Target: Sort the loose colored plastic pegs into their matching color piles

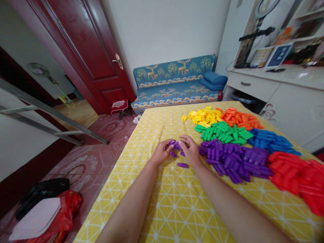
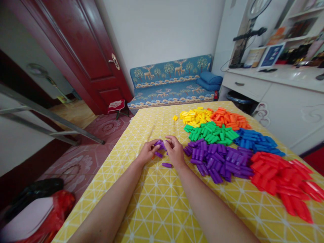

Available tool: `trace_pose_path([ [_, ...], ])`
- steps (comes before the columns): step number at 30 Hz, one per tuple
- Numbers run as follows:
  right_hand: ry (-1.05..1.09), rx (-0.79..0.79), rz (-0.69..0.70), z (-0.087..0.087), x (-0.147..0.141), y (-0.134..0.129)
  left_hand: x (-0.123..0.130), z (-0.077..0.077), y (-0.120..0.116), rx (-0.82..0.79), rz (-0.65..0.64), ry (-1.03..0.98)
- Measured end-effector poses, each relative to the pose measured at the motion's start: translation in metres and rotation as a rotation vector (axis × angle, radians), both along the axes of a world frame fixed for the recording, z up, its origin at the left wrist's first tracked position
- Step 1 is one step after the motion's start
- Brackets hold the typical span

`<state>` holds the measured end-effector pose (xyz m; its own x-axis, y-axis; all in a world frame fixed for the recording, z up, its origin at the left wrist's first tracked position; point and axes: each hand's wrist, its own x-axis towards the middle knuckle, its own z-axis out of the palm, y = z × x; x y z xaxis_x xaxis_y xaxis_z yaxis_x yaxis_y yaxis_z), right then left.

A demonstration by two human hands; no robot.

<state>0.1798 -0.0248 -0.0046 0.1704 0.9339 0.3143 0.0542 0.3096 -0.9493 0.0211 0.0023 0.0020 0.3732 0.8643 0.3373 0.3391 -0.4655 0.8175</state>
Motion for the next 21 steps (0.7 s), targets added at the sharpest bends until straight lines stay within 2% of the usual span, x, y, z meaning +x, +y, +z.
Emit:
trace_pose_path([
  [3,-0.027,0.001,0.015,-0.001,-0.003,-0.002,-0.001,-0.002,0.003,-0.006,0.146,-0.028],
  [5,-0.048,0.021,0.023,-0.001,-0.005,-0.003,-0.002,-0.005,0.006,-0.009,0.175,-0.056],
  [13,-0.152,0.045,0.006,-0.004,-0.006,0.001,-0.003,-0.007,0.007,-0.027,0.06,-0.168],
  [17,-0.273,0.147,-0.032,0.001,-0.003,-0.002,-0.002,-0.005,0.005,-0.056,0.014,-0.237],
  [21,-0.307,0.245,-0.062,0.009,-0.003,-0.006,-0.001,-0.002,0.003,-0.064,-0.003,-0.271],
])
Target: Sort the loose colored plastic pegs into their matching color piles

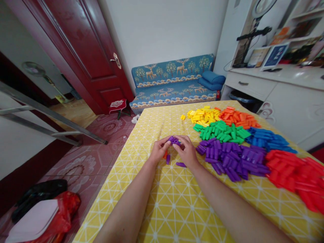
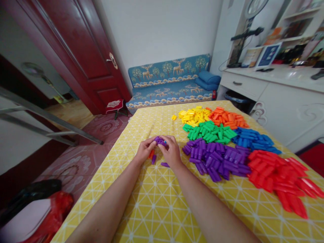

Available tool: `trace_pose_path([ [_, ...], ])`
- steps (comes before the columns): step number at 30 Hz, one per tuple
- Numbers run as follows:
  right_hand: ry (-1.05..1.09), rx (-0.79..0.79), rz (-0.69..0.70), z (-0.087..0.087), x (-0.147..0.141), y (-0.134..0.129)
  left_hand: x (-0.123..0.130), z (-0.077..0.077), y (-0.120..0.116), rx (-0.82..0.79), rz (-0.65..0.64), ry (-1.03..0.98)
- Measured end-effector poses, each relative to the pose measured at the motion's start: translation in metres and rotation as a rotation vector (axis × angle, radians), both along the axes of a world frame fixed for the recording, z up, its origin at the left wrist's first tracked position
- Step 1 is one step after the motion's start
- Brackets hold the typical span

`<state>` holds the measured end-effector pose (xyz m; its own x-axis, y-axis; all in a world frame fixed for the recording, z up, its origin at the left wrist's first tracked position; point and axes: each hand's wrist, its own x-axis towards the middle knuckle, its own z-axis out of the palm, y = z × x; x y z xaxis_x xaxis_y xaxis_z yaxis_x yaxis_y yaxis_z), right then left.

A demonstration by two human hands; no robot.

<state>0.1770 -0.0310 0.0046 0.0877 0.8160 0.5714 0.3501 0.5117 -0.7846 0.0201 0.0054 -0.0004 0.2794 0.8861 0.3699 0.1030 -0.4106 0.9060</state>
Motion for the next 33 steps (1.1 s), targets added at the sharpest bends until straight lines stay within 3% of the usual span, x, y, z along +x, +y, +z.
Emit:
trace_pose_path([
  [7,-0.021,0.0,-0.062,0.004,0.0,-0.003,0.0,0.004,-0.002,-0.038,0.008,0.029],
  [10,-0.068,-0.037,-0.088,0.015,0.011,-0.001,-0.002,0.001,0.0,-0.091,-0.015,0.046],
  [15,-0.187,-0.205,0.015,0.058,0.067,0.002,-0.003,-0.006,0.004,-0.161,-0.005,0.067],
  [19,-0.329,-0.262,-0.085,0.08,0.137,-0.004,-0.004,-0.011,0.007,-0.16,-0.004,0.065],
  [22,-0.297,-0.37,-0.169,0.078,0.184,-0.014,-0.004,-0.012,0.008,-0.158,0.003,0.067],
  [25,-0.192,-0.499,-0.194,0.068,0.211,-0.026,-0.003,-0.012,0.008,-0.158,0.016,0.074],
  [29,-0.138,-0.544,-0.188,0.052,0.221,-0.035,-0.003,-0.013,0.009,-0.157,0.035,0.091],
  [33,-0.225,-0.469,-0.253,0.04,0.228,-0.033,-0.004,-0.016,0.011,-0.157,0.04,0.091],
])
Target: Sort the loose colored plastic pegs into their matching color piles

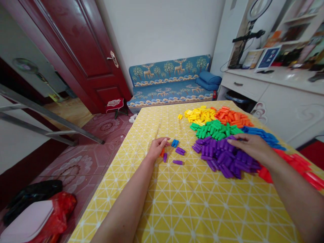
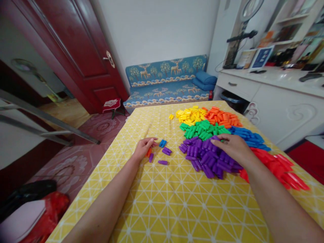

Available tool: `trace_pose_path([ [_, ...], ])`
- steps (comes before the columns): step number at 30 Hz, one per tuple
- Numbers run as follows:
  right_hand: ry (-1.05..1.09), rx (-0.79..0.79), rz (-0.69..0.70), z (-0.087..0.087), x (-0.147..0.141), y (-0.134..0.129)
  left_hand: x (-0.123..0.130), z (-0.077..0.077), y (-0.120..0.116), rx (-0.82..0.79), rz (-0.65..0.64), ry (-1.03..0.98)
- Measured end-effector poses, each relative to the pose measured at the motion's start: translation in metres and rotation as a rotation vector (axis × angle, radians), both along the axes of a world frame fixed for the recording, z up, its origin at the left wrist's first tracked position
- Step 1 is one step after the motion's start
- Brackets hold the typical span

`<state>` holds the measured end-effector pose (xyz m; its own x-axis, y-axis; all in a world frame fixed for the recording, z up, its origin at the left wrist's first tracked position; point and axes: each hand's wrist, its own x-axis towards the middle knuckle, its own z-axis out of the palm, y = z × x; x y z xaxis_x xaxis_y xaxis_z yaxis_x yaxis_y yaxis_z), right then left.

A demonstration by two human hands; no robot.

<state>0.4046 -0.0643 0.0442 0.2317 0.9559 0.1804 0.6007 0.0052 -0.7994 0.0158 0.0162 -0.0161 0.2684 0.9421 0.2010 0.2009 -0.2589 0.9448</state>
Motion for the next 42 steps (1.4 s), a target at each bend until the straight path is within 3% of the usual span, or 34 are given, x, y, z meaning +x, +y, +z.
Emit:
trace_pose_path([
  [4,-0.063,0.104,-0.034,-0.001,-0.002,0.003,0.0,0.0,0.0,-0.003,0.013,0.0],
  [9,-0.152,0.214,0.004,0.005,-0.038,0.007,0.0,0.001,0.0,-0.008,0.017,0.003],
  [15,-0.572,0.143,0.126,0.012,-0.073,0.014,0.001,0.001,0.0,0.001,0.007,0.016],
  [20,-0.854,0.154,0.107,0.019,-0.095,0.016,0.002,0.006,-0.001,0.066,0.021,0.045],
  [22,-0.838,0.197,0.147,0.018,-0.114,0.016,0.002,0.007,-0.001,0.141,0.016,0.073],
  [26,-0.659,0.172,0.396,0.0,-0.167,0.015,0.002,0.008,-0.001,0.199,0.013,0.077],
  [30,-0.541,0.059,0.436,-0.026,-0.206,0.013,0.002,0.007,-0.002,0.184,0.023,0.063],
  [33,-0.505,0.086,0.428,-0.04,-0.216,0.012,0.002,0.006,-0.001,0.176,0.047,0.07],
  [36,-0.434,0.211,0.447,-0.05,-0.215,0.011,0.002,0.006,-0.001,0.144,0.056,0.052],
  [42,-0.412,0.341,0.448,-0.053,-0.215,0.007,0.004,0.009,-0.004,0.132,0.069,0.05],
])
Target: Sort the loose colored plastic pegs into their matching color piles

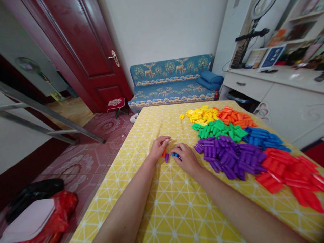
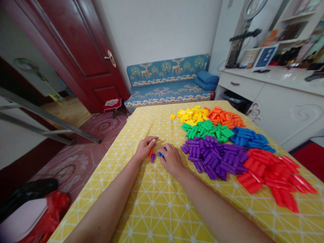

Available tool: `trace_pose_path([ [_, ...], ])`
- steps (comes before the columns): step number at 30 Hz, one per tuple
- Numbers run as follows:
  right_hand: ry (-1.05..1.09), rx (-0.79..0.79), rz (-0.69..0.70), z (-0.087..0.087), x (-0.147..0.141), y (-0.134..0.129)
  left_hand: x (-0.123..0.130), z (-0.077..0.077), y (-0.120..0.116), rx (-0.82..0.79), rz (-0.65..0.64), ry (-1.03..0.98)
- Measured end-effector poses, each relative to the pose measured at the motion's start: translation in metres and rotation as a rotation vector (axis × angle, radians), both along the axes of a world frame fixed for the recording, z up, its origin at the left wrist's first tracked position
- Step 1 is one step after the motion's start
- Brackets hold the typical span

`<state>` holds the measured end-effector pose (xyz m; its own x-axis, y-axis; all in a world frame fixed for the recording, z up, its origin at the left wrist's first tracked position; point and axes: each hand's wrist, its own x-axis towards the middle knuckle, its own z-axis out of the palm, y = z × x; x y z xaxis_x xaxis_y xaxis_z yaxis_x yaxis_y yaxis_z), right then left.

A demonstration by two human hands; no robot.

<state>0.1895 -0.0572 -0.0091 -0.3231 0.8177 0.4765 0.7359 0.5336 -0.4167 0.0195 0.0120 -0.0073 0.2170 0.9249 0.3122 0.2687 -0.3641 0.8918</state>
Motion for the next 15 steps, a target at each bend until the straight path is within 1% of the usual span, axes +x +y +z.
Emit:
trace_pose_path([
  [2,0.012,0.028,-0.029,0.005,-0.002,-0.003,0.0,0.0,0.0,-0.004,0.002,-0.007],
  [4,0.062,0.072,-0.045,0.014,0.001,-0.004,-0.001,-0.001,0.0,-0.009,0.001,-0.009],
  [6,0.121,0.14,-0.058,0.027,0.013,-0.001,-0.002,-0.003,0.002,-0.019,0.002,-0.008],
  [7,0.142,0.176,-0.079,0.035,0.025,0.003,-0.003,-0.004,0.002,-0.025,0.003,-0.011],
  [9,0.156,0.236,-0.167,0.052,0.06,0.014,-0.004,-0.006,0.004,-0.028,0.008,-0.018],
  [12,0.089,0.239,-0.431,0.071,0.138,0.036,-0.004,-0.008,0.005,-0.02,0.008,-0.02],
  [14,0.038,0.186,-0.614,0.076,0.196,0.049,-0.004,-0.01,0.006,-0.021,0.008,-0.015],
  [15,0.003,0.147,-0.675,0.075,0.223,0.054,-0.003,-0.01,0.006,-0.022,0.007,-0.013],
])
